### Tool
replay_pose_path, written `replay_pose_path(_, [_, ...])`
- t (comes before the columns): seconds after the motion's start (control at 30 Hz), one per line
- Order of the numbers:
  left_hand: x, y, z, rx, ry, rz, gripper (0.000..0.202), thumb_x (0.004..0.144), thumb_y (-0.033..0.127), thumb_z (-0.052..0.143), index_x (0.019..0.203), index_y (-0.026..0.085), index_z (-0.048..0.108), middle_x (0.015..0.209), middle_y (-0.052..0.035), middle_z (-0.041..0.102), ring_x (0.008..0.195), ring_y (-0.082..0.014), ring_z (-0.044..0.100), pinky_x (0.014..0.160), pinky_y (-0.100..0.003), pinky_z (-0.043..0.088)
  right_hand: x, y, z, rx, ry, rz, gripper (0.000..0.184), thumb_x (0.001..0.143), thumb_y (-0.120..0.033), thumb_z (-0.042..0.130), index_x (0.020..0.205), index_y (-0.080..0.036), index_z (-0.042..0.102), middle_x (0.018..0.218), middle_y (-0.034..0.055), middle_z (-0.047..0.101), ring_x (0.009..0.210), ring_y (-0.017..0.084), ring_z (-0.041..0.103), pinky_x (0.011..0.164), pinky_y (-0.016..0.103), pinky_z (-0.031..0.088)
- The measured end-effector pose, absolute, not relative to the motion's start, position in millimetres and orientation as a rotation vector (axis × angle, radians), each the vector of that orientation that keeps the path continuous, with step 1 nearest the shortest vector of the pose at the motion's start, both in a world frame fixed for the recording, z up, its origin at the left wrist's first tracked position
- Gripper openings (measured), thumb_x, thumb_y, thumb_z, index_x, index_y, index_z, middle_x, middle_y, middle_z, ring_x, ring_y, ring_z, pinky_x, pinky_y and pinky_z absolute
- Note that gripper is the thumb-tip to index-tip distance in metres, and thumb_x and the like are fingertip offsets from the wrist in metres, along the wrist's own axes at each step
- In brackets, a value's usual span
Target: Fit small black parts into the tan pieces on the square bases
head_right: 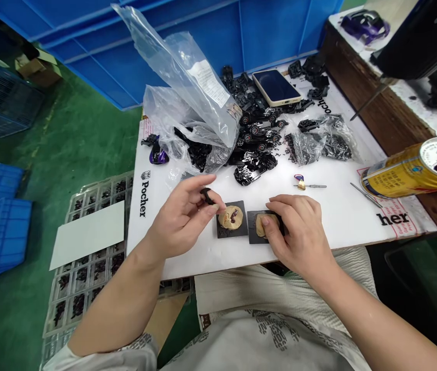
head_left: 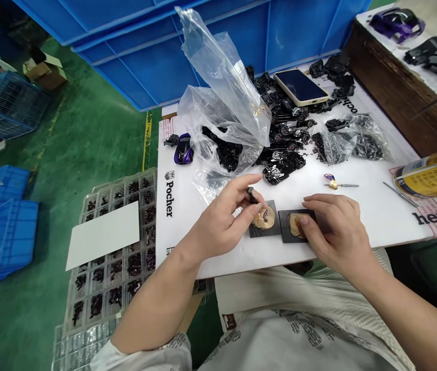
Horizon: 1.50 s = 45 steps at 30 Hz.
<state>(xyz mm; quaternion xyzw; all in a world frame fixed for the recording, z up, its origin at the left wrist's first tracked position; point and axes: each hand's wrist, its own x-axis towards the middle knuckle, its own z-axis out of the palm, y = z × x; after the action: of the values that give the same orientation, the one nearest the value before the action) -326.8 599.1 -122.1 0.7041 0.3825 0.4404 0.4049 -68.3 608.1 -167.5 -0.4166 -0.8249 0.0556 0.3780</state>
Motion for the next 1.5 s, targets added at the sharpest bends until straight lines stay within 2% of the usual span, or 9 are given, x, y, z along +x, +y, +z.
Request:
replay_pose_path(0.13, [-333.1, 600.8, -121.0, 1.763, 1.086, 1.135, 0.034, 0.103, 0.016, 0.061, 0.132, 0.025, 0.048, 0.101, -0.0026, 0.073, 0.092, -0.0132, 0.072, 0.083, -0.027, 0.060, -69.2, 609.6, -166.9, -1.070, -2.110, 0.154, 0.019, 0.100, -0.022, 0.063, 0.119, -0.023, 0.059, 0.112, 0.0086, 0.072, 0.102, 0.027, 0.069, 0.094, 0.046, 0.048])
replay_pose_path(0.3, [-336.1, 598.7, -110.3, 2.275, 1.272, 0.934, 0.023, 0.104, 0.016, 0.060, 0.126, 0.021, 0.065, 0.104, -0.0063, 0.076, 0.095, -0.0185, 0.071, 0.090, -0.037, 0.059, -69.7, 611.5, -167.0, -1.088, -2.105, 0.189, 0.015, 0.101, -0.025, 0.061, 0.116, -0.023, 0.060, 0.111, 0.0084, 0.072, 0.102, 0.027, 0.069, 0.095, 0.046, 0.048])
replay_pose_path(0.4, [-328.8, 587.1, -107.4, 2.432, 1.277, 0.885, 0.024, 0.104, 0.015, 0.061, 0.127, 0.020, 0.064, 0.100, -0.0059, 0.077, 0.090, -0.0184, 0.070, 0.083, -0.036, 0.060, -69.7, 612.4, -166.3, -1.078, -2.107, 0.195, 0.013, 0.101, -0.025, 0.060, 0.114, -0.023, 0.060, 0.110, 0.0082, 0.072, 0.099, 0.026, 0.069, 0.093, 0.045, 0.047])
replay_pose_path(0.5, [-320.1, 574.8, -113.7, 2.419, 1.407, 0.940, 0.009, 0.101, 0.019, 0.067, 0.111, 0.019, 0.066, 0.091, -0.0047, 0.076, 0.081, -0.0173, 0.070, 0.073, -0.032, 0.060, -69.3, 613.2, -165.4, -1.059, -2.107, 0.208, 0.013, 0.102, -0.025, 0.059, 0.114, -0.023, 0.060, 0.109, 0.0077, 0.072, 0.098, 0.025, 0.068, 0.093, 0.045, 0.047])
replay_pose_path(0.6, [-312.8, 568.7, -125.2, 2.417, 1.469, 0.992, 0.004, 0.100, 0.019, 0.069, 0.098, 0.020, 0.066, 0.083, -0.0025, 0.075, 0.074, -0.0163, 0.067, 0.071, -0.033, 0.058, -68.7, 613.9, -164.9, -1.046, -2.110, 0.211, 0.013, 0.103, -0.026, 0.059, 0.115, -0.023, 0.059, 0.110, 0.0077, 0.071, 0.098, 0.025, 0.068, 0.094, 0.045, 0.046])
replay_pose_path(0.83, [-299.7, 564.0, -147.4, 2.229, 1.646, 1.117, 0.008, 0.098, 0.015, 0.070, 0.104, 0.021, 0.071, 0.101, -0.0054, 0.068, 0.097, -0.0199, 0.065, 0.087, -0.038, 0.058, -69.1, 614.0, -164.7, -1.039, -2.090, 0.235, 0.013, 0.102, -0.026, 0.060, 0.115, -0.024, 0.059, 0.110, 0.0072, 0.072, 0.099, 0.025, 0.068, 0.095, 0.045, 0.046])
replay_pose_path(1.2, [-303.4, 557.1, -153.7, 2.116, 1.622, 1.120, 0.021, 0.097, 0.019, 0.071, 0.119, 0.021, 0.070, 0.111, -0.0064, 0.065, 0.106, -0.0199, 0.065, 0.094, -0.038, 0.059, -69.3, 613.3, -163.3, -1.042, -2.087, 0.232, 0.012, 0.102, -0.025, 0.060, 0.114, -0.023, 0.059, 0.110, 0.0071, 0.072, 0.099, 0.024, 0.068, 0.095, 0.043, 0.045])
replay_pose_path(1.5, [-302.4, 561.5, -156.7, 2.087, 1.625, 1.129, 0.015, 0.098, 0.015, 0.070, 0.111, 0.022, 0.071, 0.111, -0.0042, 0.066, 0.107, -0.0181, 0.065, 0.098, -0.037, 0.057, -69.6, 613.0, -163.0, -1.040, -2.099, 0.219, 0.013, 0.102, -0.023, 0.061, 0.115, -0.022, 0.059, 0.109, 0.0072, 0.071, 0.097, 0.024, 0.068, 0.096, 0.043, 0.046])
